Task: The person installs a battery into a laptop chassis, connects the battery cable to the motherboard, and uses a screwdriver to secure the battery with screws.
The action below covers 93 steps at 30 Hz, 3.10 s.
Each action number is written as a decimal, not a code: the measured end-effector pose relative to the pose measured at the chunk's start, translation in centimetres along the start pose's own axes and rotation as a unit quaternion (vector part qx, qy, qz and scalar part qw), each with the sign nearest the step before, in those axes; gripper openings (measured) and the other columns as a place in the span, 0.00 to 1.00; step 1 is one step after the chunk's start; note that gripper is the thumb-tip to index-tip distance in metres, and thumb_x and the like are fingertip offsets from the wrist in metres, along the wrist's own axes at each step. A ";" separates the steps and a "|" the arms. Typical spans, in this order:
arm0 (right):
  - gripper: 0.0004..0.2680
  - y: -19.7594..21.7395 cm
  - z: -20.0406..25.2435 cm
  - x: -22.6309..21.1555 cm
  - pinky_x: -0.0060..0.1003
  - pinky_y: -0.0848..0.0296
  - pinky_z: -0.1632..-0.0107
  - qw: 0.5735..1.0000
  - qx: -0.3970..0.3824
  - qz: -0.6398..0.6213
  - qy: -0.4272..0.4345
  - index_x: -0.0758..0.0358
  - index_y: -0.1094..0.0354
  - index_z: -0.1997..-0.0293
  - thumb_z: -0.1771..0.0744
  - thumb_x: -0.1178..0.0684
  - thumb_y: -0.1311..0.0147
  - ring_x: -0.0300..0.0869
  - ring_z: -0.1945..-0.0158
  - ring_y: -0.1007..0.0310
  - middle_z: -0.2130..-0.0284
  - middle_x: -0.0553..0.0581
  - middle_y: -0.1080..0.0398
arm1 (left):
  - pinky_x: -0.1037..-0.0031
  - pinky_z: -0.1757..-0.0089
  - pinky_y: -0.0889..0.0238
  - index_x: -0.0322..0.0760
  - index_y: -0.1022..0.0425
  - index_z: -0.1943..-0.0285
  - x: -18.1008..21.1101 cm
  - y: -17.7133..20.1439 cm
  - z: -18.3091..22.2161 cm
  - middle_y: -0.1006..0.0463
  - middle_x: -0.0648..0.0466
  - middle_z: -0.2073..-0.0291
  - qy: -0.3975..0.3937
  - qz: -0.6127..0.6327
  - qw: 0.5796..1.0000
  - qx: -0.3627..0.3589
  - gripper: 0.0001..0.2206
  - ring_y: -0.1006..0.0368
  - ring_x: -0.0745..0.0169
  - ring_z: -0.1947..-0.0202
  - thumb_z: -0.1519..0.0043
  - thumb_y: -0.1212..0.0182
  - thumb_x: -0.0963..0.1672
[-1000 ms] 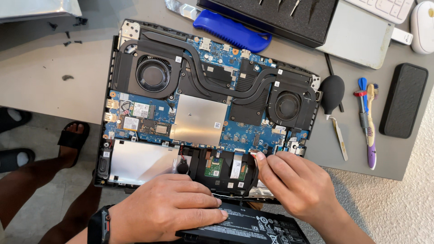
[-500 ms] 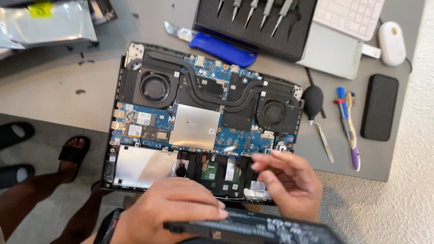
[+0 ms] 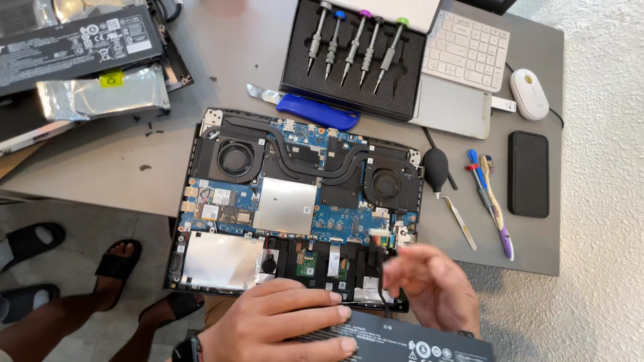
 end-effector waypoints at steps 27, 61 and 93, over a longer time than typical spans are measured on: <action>0.03 -2.2 -1.5 0.4 0.23 0.44 0.90 0.973 0.149 0.171 -0.036 0.76 0.25 0.70 0.36 0.65 0.39 0.42 0.77 0.24 0.72 0.68 0.25 | 0.53 0.49 0.23 0.43 0.28 0.35 0.3 -0.7 1.0 0.24 0.47 0.40 -0.062 0.014 0.993 -0.103 0.12 0.20 0.40 0.44 0.26 0.52 0.42; 0.07 -8.2 -1.7 -1.6 0.40 0.18 0.57 0.539 -0.239 0.692 0.416 0.69 0.26 0.49 0.32 0.63 0.42 0.49 0.59 0.22 0.55 0.63 0.26 | 0.57 0.53 0.21 0.42 0.23 0.43 -2.0 0.6 3.6 0.19 0.45 0.47 0.089 0.114 0.987 -0.065 0.14 0.16 0.42 0.50 0.26 0.54 0.49; 0.08 -8.1 -2.6 -2.0 0.39 0.22 0.60 0.462 -0.324 0.721 0.403 0.72 0.27 0.48 0.30 0.61 0.52 0.47 0.57 0.26 0.55 0.63 0.25 | 0.57 0.56 0.24 0.40 0.26 0.40 -2.6 -0.5 4.0 0.20 0.43 0.45 0.065 0.119 0.986 -0.101 0.12 0.18 0.41 0.49 0.25 0.52 0.45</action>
Point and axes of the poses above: each hand's wrist, its own z-axis away from the middle knuckle, its own y-axis out of the back of the hand, x = y × z, the point moved 5 cm from there along -z, towards the middle knuckle
